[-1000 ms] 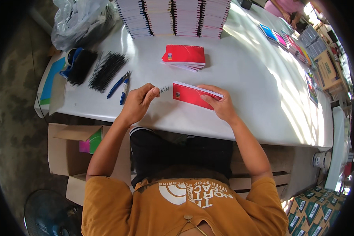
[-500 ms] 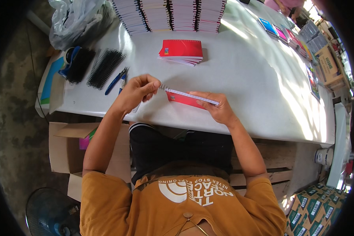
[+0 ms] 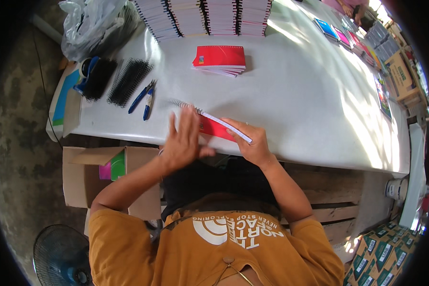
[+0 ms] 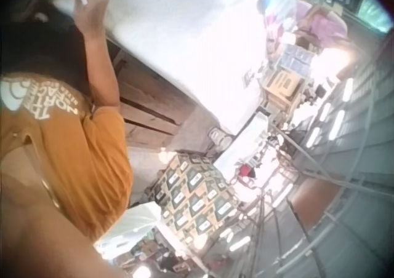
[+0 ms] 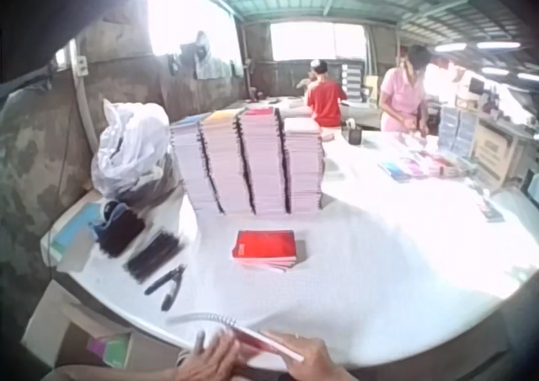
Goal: The person manually winds wire spiral bindings through the pre-punched holes of several red notebooks one at a time and uses a crimping tool to trim and secure the ends of the wires.
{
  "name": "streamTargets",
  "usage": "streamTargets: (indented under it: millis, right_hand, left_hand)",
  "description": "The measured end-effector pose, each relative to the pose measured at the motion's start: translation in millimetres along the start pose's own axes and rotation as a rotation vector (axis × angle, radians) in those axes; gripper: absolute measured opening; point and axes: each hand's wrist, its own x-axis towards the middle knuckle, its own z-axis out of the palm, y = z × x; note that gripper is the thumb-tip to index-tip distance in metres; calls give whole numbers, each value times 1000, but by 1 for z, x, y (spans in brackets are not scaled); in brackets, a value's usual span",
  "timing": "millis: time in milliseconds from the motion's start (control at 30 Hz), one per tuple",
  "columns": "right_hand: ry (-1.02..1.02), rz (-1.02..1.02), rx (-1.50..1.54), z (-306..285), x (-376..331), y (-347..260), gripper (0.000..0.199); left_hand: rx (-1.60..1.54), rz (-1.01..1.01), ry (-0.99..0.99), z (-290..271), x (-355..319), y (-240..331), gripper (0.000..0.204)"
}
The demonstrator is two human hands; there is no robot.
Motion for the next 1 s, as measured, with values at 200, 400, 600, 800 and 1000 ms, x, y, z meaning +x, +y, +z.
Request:
streamTargets:
  millis: [200, 400, 600, 800, 1000]
  right_hand:
    - [-31, -118, -62, 18, -7, -7, 43]
    - [-2, -140, -90, 12, -6, -5, 43]
    - [82, -180, -61, 12, -6, 6, 49]
    - [-11, -198, -106, 16, -6, 3, 52]
    - [-58, -134, -141, 15, -1, 6, 62]
  left_hand:
    - [291, 37, 463, -11, 38, -32, 108]
    - [233, 294, 291, 8, -1, 0, 102]
    - [-247, 344, -47, 9, -13, 25, 99]
    - [-80, 245, 383, 41, 20, 5, 104]
    - [98, 294, 437, 19, 26, 23, 102]
